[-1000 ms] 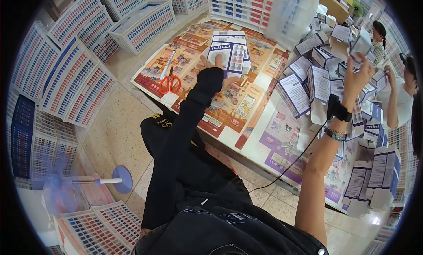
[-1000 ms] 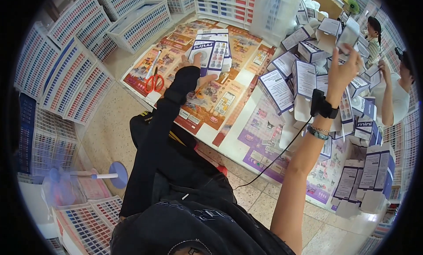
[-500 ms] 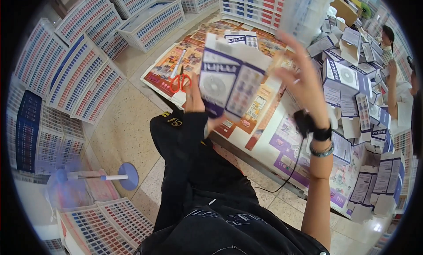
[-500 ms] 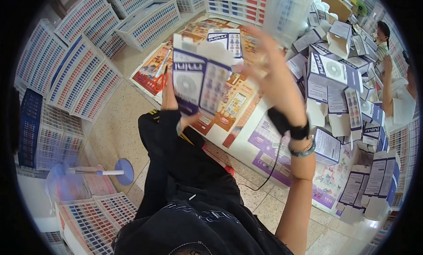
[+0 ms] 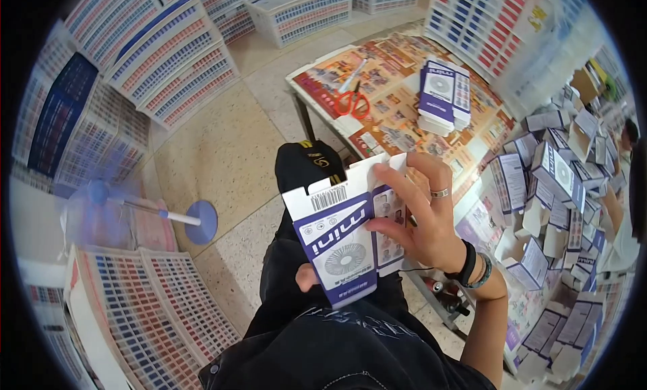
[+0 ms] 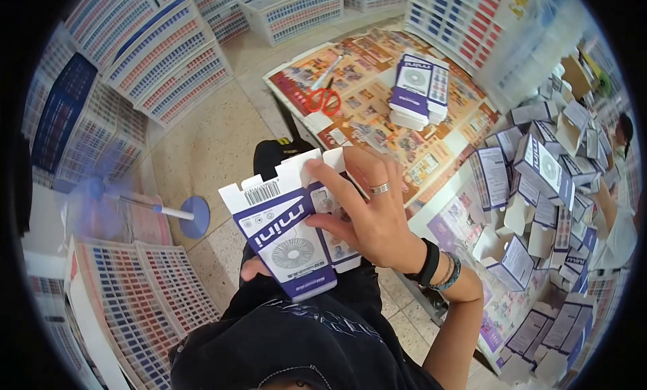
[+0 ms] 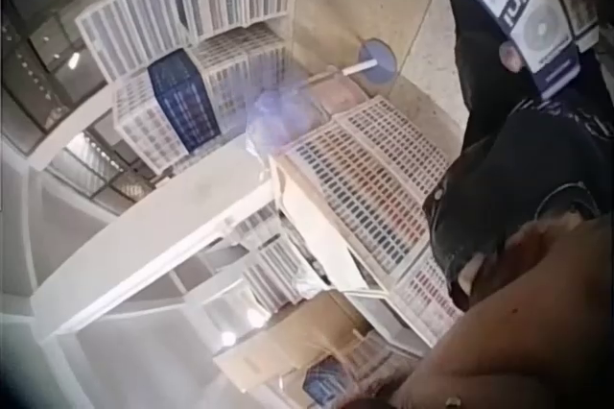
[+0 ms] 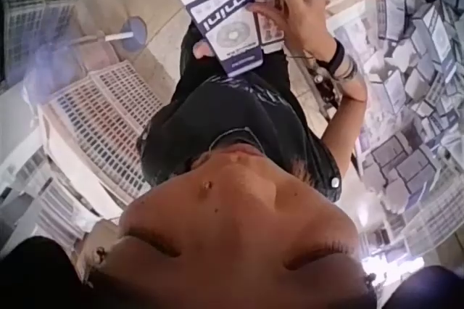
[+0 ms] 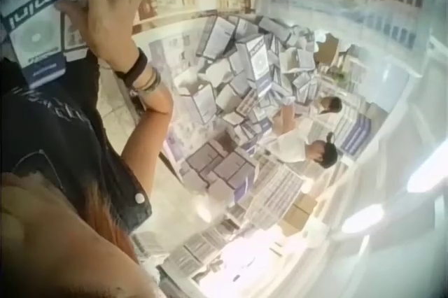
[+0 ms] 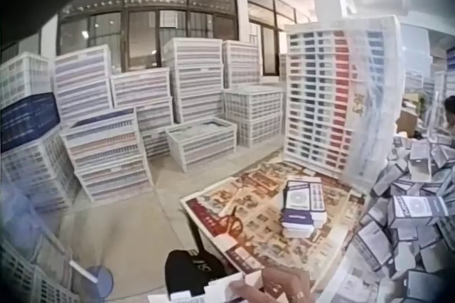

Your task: Folding flat cardboard boxes into their final shape and stacking them on a table.

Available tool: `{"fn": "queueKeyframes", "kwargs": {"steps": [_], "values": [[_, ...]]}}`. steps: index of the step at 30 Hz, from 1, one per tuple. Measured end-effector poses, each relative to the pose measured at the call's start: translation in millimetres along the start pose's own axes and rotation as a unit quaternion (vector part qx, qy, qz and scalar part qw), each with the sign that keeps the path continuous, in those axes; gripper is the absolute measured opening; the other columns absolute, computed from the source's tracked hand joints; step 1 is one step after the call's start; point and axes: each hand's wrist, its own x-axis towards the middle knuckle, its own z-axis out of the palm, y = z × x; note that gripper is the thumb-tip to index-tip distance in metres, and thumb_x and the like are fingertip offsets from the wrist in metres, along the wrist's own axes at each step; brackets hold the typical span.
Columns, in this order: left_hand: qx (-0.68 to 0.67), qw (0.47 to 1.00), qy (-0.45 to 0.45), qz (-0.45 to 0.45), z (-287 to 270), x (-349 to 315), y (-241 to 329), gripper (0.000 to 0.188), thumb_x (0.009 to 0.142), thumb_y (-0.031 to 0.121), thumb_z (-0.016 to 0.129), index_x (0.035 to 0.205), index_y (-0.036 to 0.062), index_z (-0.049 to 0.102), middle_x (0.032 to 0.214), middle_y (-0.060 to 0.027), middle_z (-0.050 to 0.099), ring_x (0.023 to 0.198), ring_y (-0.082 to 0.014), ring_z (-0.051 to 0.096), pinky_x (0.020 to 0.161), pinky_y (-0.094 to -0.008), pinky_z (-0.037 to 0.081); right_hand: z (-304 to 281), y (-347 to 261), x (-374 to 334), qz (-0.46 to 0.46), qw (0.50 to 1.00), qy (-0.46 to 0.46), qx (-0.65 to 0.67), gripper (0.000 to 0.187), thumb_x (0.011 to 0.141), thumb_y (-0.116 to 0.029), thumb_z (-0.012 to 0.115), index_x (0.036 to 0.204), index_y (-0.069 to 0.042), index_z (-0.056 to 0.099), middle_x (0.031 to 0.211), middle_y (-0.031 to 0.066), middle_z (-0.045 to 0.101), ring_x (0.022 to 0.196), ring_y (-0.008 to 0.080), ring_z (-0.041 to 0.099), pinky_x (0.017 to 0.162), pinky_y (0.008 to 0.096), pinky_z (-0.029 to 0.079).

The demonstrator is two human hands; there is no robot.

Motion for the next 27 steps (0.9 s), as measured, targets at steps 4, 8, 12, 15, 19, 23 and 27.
{"fn": "queueKeyframes", "kwargs": {"steps": [4, 8, 12, 15, 19, 23, 27], "values": [[-0.122, 0.990, -0.064, 0.010, 3, -13, 3, 0.124, 0.052, 0.029, 0.086, 0.148, 0.0013, 0.012, 0.142, -0.0190, 0.038, 0.132, -0.0277, 0.040, 0.109, -0.0410, 0.029, 6, -17, 9, 0.024, 0.992, -0.060, 0.111, 0.059, 0.070, -0.020, 0.082, 0.122, -0.007, 0.057, 0.132, 0.0220, 0.039, 0.123, 0.0371, 0.042, 0.100, 0.0431, 0.036], [-0.096, 0.984, -0.037, 0.144, 3, -9, 2, 0.126, 0.048, 0.026, 0.084, 0.148, 0.0014, 0.011, 0.140, -0.0190, 0.040, 0.134, -0.0288, 0.037, 0.114, -0.0406, 0.021, 16, -21, 10, 0.148, 0.921, -0.083, 0.350, 0.047, 0.077, -0.020, 0.080, 0.110, -0.006, 0.050, 0.145, 0.0259, 0.028, 0.134, 0.0369, 0.034, 0.106, 0.0425, 0.031], [0.076, 0.994, 0.058, -0.058, -10, -19, 16, 0.113, 0.057, 0.009, 0.084, 0.148, 0.0056, 0.017, 0.135, -0.0164, 0.046, 0.128, -0.0275, 0.044, 0.107, -0.0398, 0.033, 11, -11, 6, 0.045, 0.897, -0.084, 0.431, 0.023, 0.089, -0.014, 0.065, 0.095, -0.002, 0.047, 0.143, 0.0253, 0.034, 0.129, 0.0311, 0.041, 0.103, 0.0414, 0.034], [0.232, 0.917, 0.233, 0.225, 11, -20, 1, 0.105, 0.057, 0.010, 0.090, 0.142, 0.0091, 0.028, 0.129, -0.0148, 0.053, 0.118, -0.0323, 0.055, 0.097, -0.0407, 0.043, 17, -11, 1, 0.085, 0.856, -0.019, 0.509, 0.029, 0.091, -0.009, 0.060, 0.112, -0.004, 0.040, 0.137, 0.0234, 0.040, 0.121, 0.0264, 0.046, 0.097, 0.0384, 0.040], [0.389, 0.845, 0.173, 0.325, -1, -16, -13, 0.081, 0.058, 0.010, 0.091, 0.124, 0.0164, 0.044, 0.117, -0.0226, 0.057, 0.104, -0.0405, 0.061, 0.083, -0.0429, 0.051, 7, -14, 14, 0.218, 0.846, 0.012, 0.486, 0.051, 0.086, -0.006, 0.060, 0.129, -0.007, 0.031, 0.122, 0.0140, 0.050, 0.107, 0.0192, 0.050, 0.094, 0.0346, 0.042], [0.437, 0.823, 0.109, 0.346, 1, 2, 2, 0.068, 0.060, 0.013, 0.091, 0.113, 0.0186, 0.048, 0.112, -0.0221, 0.060, 0.096, -0.0372, 0.063, 0.081, -0.0406, 0.051, 5, 2, 6, 0.251, 0.837, -0.102, 0.475, 0.047, 0.086, -0.015, 0.063, 0.124, -0.006, 0.037, 0.120, 0.0135, 0.051, 0.111, 0.0216, 0.052, 0.095, 0.0343, 0.042], [0.392, 0.842, 0.104, 0.356, -7, -5, -6, 0.064, 0.067, 0.013, 0.085, 0.108, 0.0175, 0.037, 0.106, -0.0239, 0.057, 0.094, -0.0325, 0.058, 0.082, -0.0411, 0.047, -6, 5, 11, 0.209, 0.673, -0.032, 0.708, 0.044, 0.093, -0.019, 0.059, 0.128, -0.002, 0.039, 0.123, 0.0126, 0.051, 0.114, 0.0199, 0.051, 0.101, 0.0364, 0.039]]}}
